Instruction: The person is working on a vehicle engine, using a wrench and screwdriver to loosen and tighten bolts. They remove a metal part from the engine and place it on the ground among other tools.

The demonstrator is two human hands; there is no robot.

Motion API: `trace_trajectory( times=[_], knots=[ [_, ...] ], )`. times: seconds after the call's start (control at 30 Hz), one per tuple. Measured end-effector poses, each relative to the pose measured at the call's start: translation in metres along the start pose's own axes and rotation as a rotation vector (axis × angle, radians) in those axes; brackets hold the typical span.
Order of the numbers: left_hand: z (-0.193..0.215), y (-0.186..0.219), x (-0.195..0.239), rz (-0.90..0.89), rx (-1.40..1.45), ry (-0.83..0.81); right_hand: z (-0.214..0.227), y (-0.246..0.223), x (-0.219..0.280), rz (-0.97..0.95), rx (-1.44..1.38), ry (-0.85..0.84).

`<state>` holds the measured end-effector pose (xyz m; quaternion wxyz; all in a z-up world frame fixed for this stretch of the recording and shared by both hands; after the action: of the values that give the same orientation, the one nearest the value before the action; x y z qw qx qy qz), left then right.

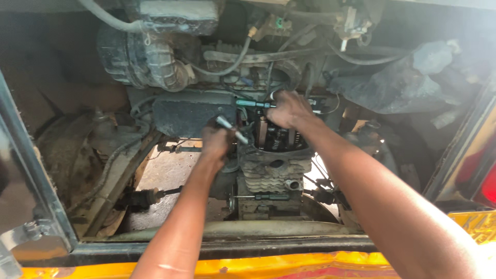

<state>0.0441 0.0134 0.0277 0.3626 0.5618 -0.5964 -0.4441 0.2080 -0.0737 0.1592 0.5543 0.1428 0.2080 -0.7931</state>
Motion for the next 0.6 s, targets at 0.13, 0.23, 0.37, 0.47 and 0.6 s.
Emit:
trace_trajectory(
  times=[0.13, 0.23, 0.37, 0.47, 0.6],
  knots=[
    [0.005, -0.003, 0.0, -0.16, -0.009, 0.134, 0.002, 0.001, 0.001, -0.005, -0.014, 0.02],
    [0.003, -0.006, 0.006, -0.31, -0.205, 0.207, 0.001, 0.001, 0.003, -0.027, -0.025, 0.006],
    [-0.003, 0.004, 0.007, -0.17, -0.113, 0.13, 0.004, -0.001, 0.004, -0.012, 0.01, -0.021],
    [-0.002, 0.011, 0.007, 0.027, 0.192, -0.023, 0.004, 0.0, 0.004, -0.062, -0.034, -0.04],
    [0.002, 0.009, 0.013, -0.051, -0.315, 0.187, 0.004, 0.0, 0.004, -0.021, -0.046, 0.017]
  ],
)
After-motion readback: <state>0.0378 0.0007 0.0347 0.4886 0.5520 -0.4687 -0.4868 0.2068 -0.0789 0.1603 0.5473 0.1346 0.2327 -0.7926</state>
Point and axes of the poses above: each hand's wrist, its own x-axis away from the middle knuckle, its own z-axis out of the back of the hand, y = z × x, the point moved 2 cm from there along -x, towards the middle knuckle, and after that the axes turned 10 degrees about y, right-handed, at the moved point
